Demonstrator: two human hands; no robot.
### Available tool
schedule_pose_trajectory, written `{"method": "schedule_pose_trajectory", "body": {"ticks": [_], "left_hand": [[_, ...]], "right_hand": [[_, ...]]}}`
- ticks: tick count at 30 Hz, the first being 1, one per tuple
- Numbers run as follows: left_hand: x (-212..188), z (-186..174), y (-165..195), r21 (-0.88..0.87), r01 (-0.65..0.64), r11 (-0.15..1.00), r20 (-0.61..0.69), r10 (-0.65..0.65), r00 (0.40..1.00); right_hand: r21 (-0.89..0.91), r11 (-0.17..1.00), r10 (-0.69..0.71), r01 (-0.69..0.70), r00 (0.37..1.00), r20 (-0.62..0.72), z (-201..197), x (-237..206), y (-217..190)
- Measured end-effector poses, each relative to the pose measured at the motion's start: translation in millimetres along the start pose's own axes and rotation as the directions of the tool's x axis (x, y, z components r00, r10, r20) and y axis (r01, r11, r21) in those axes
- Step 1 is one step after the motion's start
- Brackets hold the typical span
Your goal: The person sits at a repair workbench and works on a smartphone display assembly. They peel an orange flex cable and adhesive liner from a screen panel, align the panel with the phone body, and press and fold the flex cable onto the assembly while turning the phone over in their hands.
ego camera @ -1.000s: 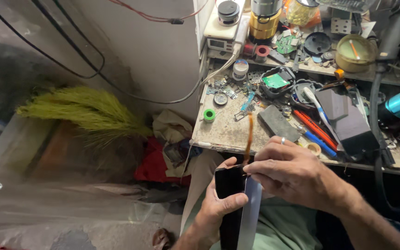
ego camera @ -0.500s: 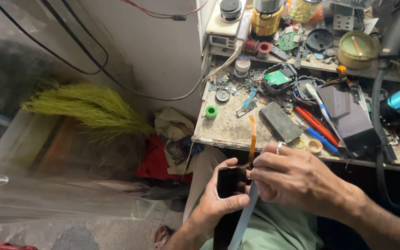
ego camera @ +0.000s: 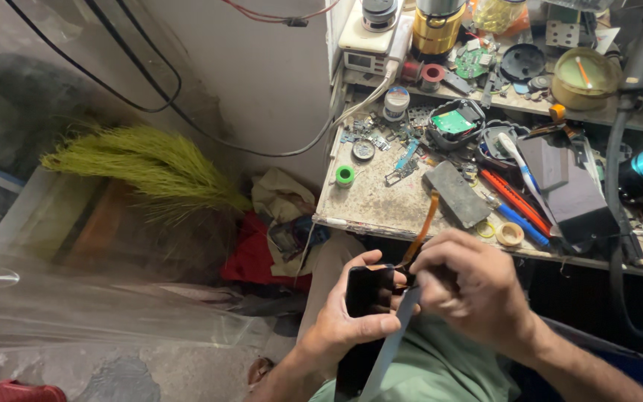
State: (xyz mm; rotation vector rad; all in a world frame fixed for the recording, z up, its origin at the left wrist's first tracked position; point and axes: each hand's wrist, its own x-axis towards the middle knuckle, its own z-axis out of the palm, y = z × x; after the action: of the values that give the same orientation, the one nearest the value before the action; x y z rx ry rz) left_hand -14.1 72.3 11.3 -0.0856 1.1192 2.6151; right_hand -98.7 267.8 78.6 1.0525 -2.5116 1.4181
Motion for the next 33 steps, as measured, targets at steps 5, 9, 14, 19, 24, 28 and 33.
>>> {"method": "schedule_pose_trajectory", "body": {"ticks": [5,9,14,19,24,28,33], "left_hand": [[-6.6,-0.5,9.4,-0.163,0.053,0.985,-0.013,-0.056,0.998],[-17.0,-6.7,14.1,-0.16,0.032,0.987,-0.077,-0.045,0.996],[-35.2,-17.3,6.0,-0.292,0.082,0.953,-0.083,-0.111,0.99],[-36.0,-23.6,-4.5,-0.493,0.099,0.864,-0.064,-0.15,0.987],[-39.1,-23.1,-7.1,-0.55,0.065,0.832,-0.105,-0.146,0.984],[-42.0,-20.8,-7.0,-0.522,0.084,0.849,-0.126,-0.174,0.977],[-46.1,-19.4,-5.6,-0.43,0.115,0.896,-0.152,-0.197,0.969]], "right_hand": [[0.094,0.992,0.084,-0.082,0.996,-0.019,-9.0,-7.3,27.3],[0.179,0.964,0.198,-0.199,0.98,0.023,-0.7,-14.6,45.5],[0.143,0.965,0.218,-0.221,0.975,0.036,14.5,-13.4,46.3],[0.042,0.988,0.147,-0.148,0.989,0.03,22.1,1.8,30.4],[-0.034,0.966,0.26,-0.258,0.949,0.177,29.2,16.4,16.6],[0.063,0.987,0.123,-0.149,0.942,0.311,34.7,33.8,12.1],[0.199,0.958,0.074,-0.208,0.846,0.527,43.5,54.9,11.4]]}}
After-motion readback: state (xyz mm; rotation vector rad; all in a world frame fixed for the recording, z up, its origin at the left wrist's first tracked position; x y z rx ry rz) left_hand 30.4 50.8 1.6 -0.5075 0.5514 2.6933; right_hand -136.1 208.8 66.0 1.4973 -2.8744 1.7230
